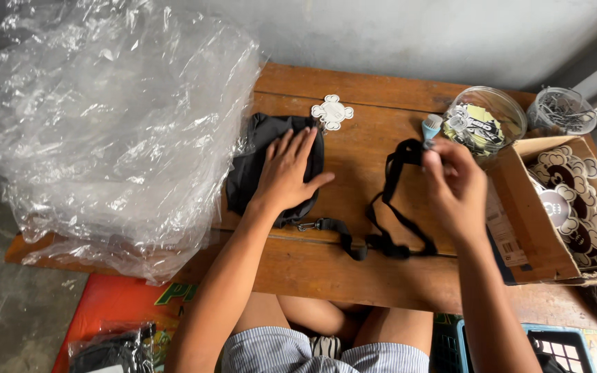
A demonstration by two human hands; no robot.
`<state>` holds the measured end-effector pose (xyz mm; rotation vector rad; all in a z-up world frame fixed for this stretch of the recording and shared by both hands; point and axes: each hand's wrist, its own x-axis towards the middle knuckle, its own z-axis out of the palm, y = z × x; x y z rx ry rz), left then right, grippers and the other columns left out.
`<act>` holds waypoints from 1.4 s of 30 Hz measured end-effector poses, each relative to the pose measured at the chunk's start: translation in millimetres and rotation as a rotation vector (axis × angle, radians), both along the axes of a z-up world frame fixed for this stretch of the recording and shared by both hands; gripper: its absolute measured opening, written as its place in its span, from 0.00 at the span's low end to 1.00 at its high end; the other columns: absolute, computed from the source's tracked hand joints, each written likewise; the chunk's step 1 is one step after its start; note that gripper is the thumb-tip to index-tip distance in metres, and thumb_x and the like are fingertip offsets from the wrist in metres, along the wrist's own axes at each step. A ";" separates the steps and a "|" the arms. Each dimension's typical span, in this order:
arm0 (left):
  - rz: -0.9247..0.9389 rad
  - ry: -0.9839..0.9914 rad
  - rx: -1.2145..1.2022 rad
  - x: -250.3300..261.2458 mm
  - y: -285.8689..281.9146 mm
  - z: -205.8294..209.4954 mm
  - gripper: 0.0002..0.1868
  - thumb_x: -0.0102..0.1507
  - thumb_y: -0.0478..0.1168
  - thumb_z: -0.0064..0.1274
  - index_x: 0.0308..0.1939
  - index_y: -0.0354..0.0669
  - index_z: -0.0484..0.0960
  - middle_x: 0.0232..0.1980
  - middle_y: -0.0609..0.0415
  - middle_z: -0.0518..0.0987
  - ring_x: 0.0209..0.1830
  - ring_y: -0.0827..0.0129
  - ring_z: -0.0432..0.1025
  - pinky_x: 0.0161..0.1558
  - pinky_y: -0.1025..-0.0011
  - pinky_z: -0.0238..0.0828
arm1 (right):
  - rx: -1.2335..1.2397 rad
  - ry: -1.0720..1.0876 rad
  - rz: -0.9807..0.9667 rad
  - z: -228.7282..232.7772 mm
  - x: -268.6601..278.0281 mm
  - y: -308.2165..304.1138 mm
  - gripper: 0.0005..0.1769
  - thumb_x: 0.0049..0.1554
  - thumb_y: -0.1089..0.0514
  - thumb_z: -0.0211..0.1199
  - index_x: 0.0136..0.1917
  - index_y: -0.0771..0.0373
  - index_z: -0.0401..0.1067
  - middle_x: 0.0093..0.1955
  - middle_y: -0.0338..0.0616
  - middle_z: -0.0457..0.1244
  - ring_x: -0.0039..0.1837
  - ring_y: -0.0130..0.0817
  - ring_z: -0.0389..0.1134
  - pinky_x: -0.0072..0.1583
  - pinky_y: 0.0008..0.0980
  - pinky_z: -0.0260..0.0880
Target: The person attaches a metal chain to a bear-shaped tag and then fastens the tag to a black bag. They manipulate the chain and tag with their hands, securing the tag to the bag's zipper pull.
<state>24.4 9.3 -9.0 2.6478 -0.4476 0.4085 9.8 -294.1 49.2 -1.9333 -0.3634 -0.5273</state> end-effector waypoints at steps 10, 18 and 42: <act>0.093 0.122 0.060 7.4 -26.7 32.9 0.52 0.65 0.72 0.40 0.82 0.41 0.50 0.46 0.37 0.83 0.53 0.42 0.77 0.46 0.46 0.73 | -0.530 -0.049 -0.099 -87.5 65.2 76.0 0.11 0.67 0.49 0.58 0.55 0.54 0.77 0.46 0.42 0.69 0.52 0.47 0.72 0.53 0.49 0.70; 0.133 -0.075 -0.018 27.5 -23.8 -14.3 0.20 0.59 0.54 0.51 0.53 0.59 0.79 0.32 0.54 0.77 0.30 0.56 0.77 0.28 0.59 0.74 | -0.619 -0.057 0.063 -83.0 59.3 69.9 0.15 0.64 0.46 0.59 0.55 0.59 0.70 0.43 0.43 0.60 0.50 0.47 0.65 0.52 0.43 0.61; 0.028 -0.233 -0.256 31.5 -28.3 -20.9 0.11 0.46 0.41 0.53 0.32 0.50 0.84 0.31 0.59 0.77 0.37 0.56 0.72 0.41 0.60 0.68 | -0.335 -0.137 0.146 -70.2 55.3 79.7 0.10 0.62 0.52 0.67 0.54 0.58 0.76 0.42 0.47 0.68 0.48 0.51 0.72 0.51 0.45 0.72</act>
